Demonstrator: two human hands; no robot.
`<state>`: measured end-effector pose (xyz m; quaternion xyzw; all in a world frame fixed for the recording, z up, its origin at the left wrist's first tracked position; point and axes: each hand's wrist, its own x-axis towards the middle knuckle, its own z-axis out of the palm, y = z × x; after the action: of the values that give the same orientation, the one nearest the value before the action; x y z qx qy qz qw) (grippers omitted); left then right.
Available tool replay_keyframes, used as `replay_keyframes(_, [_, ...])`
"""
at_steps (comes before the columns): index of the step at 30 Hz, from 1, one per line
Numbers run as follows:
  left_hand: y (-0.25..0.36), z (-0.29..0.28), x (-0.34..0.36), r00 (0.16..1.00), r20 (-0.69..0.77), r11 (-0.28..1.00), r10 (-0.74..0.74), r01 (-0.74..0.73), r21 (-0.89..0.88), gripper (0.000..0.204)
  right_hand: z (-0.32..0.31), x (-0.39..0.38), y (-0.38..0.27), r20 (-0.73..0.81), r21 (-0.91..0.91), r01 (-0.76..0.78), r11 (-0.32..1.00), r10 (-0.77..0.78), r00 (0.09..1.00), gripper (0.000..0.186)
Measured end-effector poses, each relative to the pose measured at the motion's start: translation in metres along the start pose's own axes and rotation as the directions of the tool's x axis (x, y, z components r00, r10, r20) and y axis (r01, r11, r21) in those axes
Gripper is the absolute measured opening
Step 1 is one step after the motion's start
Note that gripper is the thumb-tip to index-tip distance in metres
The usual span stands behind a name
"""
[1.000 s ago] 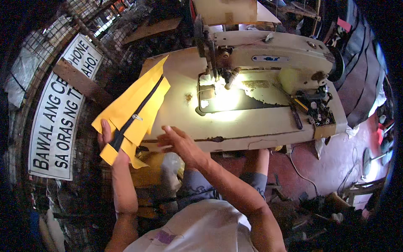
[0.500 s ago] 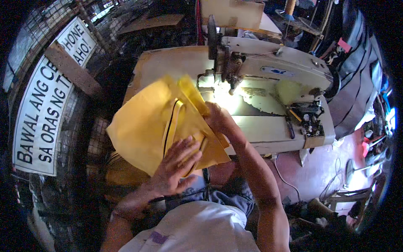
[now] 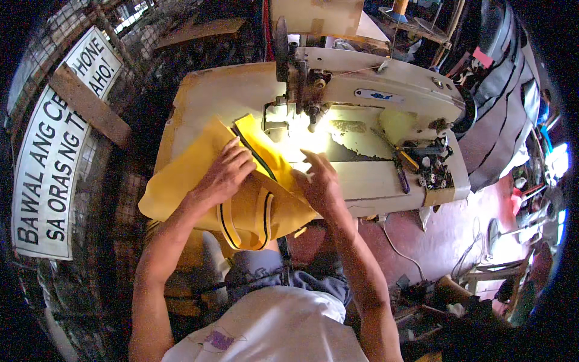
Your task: Using a sewing machine to stitch pieces of a yellow leather or heavy fabric bag together.
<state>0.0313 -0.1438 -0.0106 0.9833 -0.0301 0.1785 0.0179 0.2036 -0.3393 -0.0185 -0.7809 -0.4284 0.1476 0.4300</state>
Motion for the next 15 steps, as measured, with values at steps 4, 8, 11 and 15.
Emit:
replay_keyframes(4, [-0.002, 0.002, -0.022, 0.992, -0.124, 0.998, -0.011, 0.018, 0.059, 0.016, -0.013, -0.062, 0.019, -0.234, -0.027, 0.029, 0.999, -0.035, 0.972, 0.032])
replay_keyframes(8, [0.000, 0.007, -0.029, 0.982, -0.188, 0.994, -0.011, 0.032, 0.108, 0.020, -0.011, -0.112, 0.026, -0.227, -0.077, -0.117, 0.990, 0.097, 0.969, 0.024])
replay_keyframes(11, [0.002, 0.008, -0.027, 0.979, -0.205, 0.991, -0.007, 0.034, 0.127, 0.022, -0.001, -0.128, 0.021, -0.225, -0.101, 0.016, 0.995, -0.038, 0.974, 0.019])
replay_keyframes(15, [0.006, 0.004, -0.030, 0.969, -0.246, 0.977, 0.025, 0.028, 0.209, 0.023, 0.012, -0.123, 0.011, -0.168, 0.024, 0.066, 0.998, -0.061, 0.984, 0.033])
